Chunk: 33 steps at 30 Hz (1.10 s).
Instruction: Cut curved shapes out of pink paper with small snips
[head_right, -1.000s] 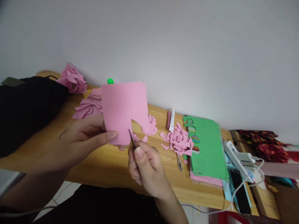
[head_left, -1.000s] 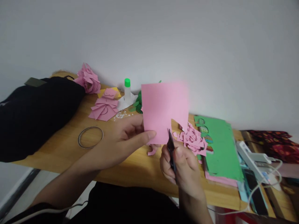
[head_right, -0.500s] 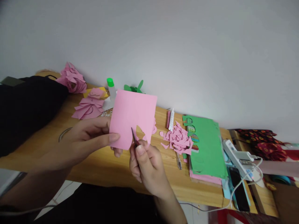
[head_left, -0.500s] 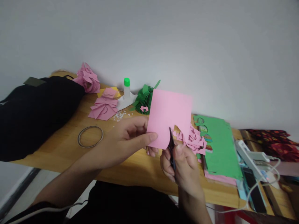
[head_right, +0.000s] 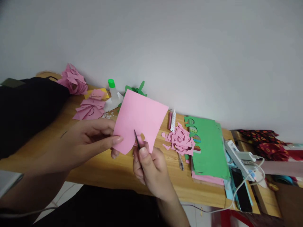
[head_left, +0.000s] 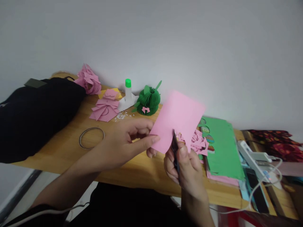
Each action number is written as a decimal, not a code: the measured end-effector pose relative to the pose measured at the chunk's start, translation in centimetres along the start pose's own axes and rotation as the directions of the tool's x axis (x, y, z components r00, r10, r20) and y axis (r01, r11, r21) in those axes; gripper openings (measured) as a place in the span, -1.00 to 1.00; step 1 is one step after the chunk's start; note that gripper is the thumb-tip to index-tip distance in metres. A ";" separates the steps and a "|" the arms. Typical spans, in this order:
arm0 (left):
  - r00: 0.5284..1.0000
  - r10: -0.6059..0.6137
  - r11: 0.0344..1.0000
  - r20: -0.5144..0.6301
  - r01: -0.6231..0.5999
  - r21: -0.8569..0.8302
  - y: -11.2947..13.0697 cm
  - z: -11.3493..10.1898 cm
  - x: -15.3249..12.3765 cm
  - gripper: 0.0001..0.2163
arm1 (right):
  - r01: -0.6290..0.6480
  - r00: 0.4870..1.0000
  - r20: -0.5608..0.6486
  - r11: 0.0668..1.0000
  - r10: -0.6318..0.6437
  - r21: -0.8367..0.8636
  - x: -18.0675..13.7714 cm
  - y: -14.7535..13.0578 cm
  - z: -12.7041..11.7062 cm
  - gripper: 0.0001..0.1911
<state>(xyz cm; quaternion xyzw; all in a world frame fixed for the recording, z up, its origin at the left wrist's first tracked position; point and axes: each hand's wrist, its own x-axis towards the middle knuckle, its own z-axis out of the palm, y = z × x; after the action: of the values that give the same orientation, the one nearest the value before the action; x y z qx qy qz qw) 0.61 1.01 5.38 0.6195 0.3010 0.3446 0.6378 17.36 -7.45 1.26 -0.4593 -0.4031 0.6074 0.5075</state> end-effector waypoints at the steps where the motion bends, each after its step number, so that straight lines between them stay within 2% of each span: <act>1: 1.000 -0.007 1.000 0.000 0.007 -0.018 0.1 0.0 0.0 -0.87 | -0.006 1.000 0.002 1.000 0.006 0.006 -0.1 0.0 0.0 -0.54; 6: 1.000 -0.015 0.997 -0.010 0.014 -0.079 0.2 0.2 -0.1 -0.92 | 0.000 0.999 0.033 1.000 0.000 0.025 -0.2 0.2 -0.2 -0.58; 13: 0.990 0.092 0.995 -0.109 -0.087 0.051 -0.2 0.1 -0.3 -0.86 | 0.033 0.997 0.074 0.999 -0.036 0.040 -0.3 0.1 0.1 -0.56; 20: 0.981 0.098 0.995 -0.169 -0.102 -0.016 -0.4 0.6 -0.1 -0.88 | 0.022 0.996 0.083 0.998 -0.027 0.053 -0.1 0.3 0.5 -0.57; 24: 0.956 0.126 0.992 -0.266 -0.119 0.039 -0.7 0.6 0.2 -0.88 | 0.005 0.994 0.109 0.998 -0.012 0.062 -0.3 0.6 0.3 -0.58; 27: 0.926 0.144 0.987 -0.350 -0.107 0.122 -0.9 0.2 0.5 -0.94 | -0.050 0.981 0.189 0.999 0.045 0.021 -0.8 0.5 -0.4 -0.56; 29: 0.918 0.168 0.976 -0.360 -0.105 0.188 -1.0 -0.2 0.7 -0.94 | -0.047 0.970 0.242 0.998 0.036 0.039 -1.1 0.2 -0.9 -0.53; 31: 0.922 0.200 0.966 -0.332 -0.127 0.227 -1.1 -0.5 0.8 -0.92 | 0.073 0.982 0.170 0.994 -0.087 0.083 -1.0 -0.5 -1.4 -0.54; 32: 0.928 0.209 0.963 -0.310 -0.142 0.228 -1.1 -0.6 0.8 -0.92 | 0.178 0.981 0.061 0.981 -0.183 0.077 -0.7 -0.8 -1.5 -0.56; 33: 0.936 0.209 0.965 -0.283 -0.150 0.215 -1.1 -0.7 0.8 -0.92 | 0.290 0.953 -0.098 0.956 -0.286 0.033 -0.4 -1.2 -1.7 -0.59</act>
<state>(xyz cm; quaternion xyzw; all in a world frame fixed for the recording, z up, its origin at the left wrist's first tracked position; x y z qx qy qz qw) 0.60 2.02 4.26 0.6425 0.3686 0.4622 0.4875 19.28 -7.61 2.01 -0.4112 -0.4275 0.5144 0.6193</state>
